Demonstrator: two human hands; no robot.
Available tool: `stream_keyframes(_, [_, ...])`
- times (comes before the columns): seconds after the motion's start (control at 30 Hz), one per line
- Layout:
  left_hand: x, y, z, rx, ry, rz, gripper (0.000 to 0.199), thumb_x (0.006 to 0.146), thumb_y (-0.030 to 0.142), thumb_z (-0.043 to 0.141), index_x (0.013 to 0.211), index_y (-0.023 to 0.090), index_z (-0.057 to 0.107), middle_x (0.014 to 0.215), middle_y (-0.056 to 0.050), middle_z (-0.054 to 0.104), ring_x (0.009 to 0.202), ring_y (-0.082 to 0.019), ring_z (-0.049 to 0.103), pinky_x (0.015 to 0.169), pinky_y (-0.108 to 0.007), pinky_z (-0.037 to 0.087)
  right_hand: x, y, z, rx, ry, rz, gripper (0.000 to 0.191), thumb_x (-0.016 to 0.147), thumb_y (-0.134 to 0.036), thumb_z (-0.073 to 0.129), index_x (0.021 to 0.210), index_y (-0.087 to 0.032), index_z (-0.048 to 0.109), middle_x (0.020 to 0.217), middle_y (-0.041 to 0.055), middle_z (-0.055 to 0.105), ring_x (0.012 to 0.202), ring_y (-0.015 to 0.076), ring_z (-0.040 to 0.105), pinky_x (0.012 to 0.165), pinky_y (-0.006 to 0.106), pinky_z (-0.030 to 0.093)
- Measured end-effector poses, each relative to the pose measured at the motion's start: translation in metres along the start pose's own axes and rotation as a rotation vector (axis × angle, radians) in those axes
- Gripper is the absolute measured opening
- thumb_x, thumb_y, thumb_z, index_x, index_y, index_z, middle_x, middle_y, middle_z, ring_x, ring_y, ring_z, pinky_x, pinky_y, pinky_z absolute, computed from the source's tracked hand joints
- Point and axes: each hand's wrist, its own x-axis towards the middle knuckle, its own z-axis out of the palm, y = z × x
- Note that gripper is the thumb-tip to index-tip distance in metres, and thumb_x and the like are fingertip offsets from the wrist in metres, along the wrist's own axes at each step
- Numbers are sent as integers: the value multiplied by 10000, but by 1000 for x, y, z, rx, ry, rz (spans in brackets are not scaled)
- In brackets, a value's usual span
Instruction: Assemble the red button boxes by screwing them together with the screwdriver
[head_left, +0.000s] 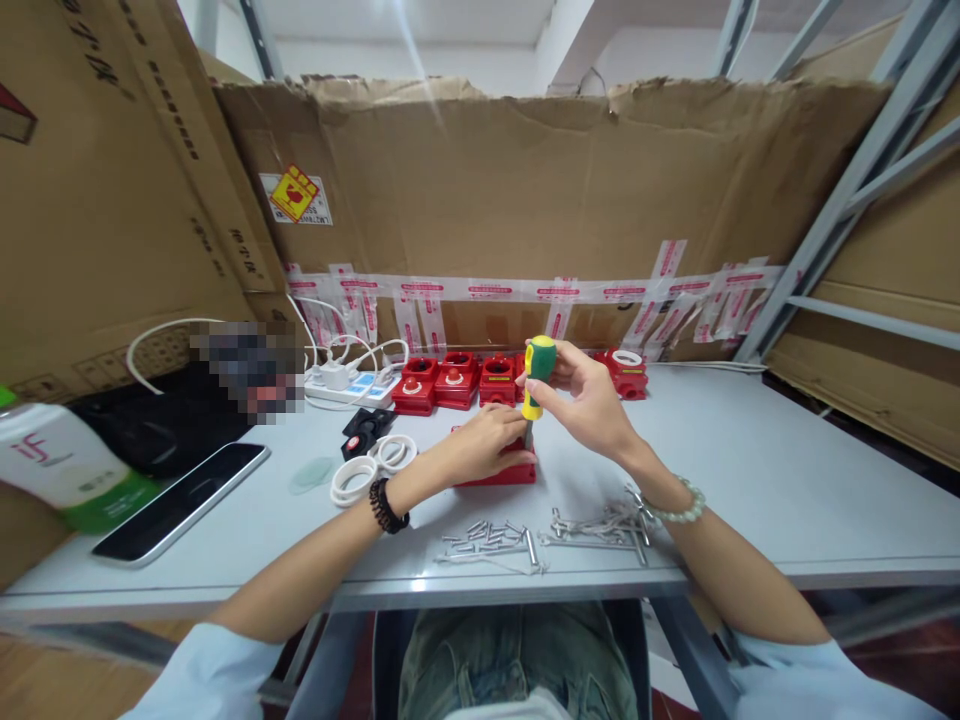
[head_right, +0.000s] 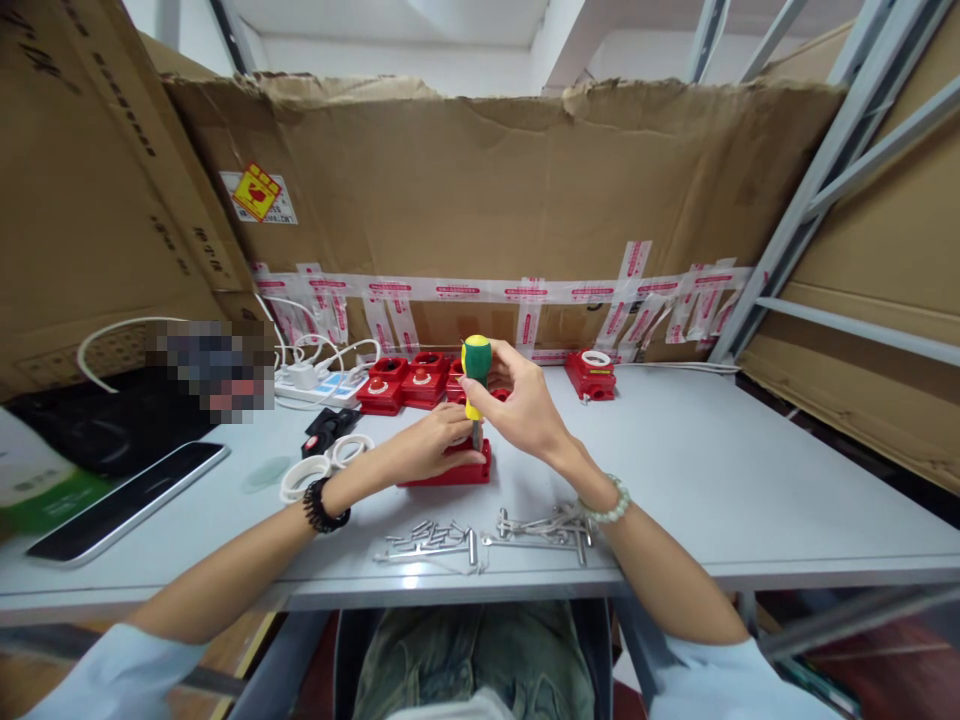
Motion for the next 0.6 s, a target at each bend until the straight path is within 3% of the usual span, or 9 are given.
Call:
stream_keyframes(0.3, [0,-3,4,12,117,-38,254,960,371,503,827,162,561,798,-37,632,761,-182,595,805,-332,438,5,-7,-10,70,207,-12,324,766,-354,697,1008,-194,553,899,54,696,872,208,693,777,375,588])
stream_keyframes(0.43, [-3,-3,-8,-13,160,-28,257,941,384,536,823,160,581,868,-57,658,860,-197,601,832,-340,420,6,-5,-11,65,231,-30,333,763,-351,699,1016,-194,550,891,53,705,866,206,700,807,386,585])
stream_keyframes(0.53, [-11,6,-24,-27,83,-26,252,894,382,617,776,159,620,805,-39,676,801,-188,608,771,-312,409,6,-4,-10,57,236,-33,324,767,-335,696,1020,-188,557,890,56,698,857,203,695,804,381,580])
stream_keyframes(0.6, [-18,16,-31,-85,-54,-37,223,860,366,664,760,167,656,742,-19,676,688,-158,599,669,-273,401,6,-3,-9,55,234,-24,321,768,-330,695,1018,-181,560,900,64,694,851,203,688,785,376,578])
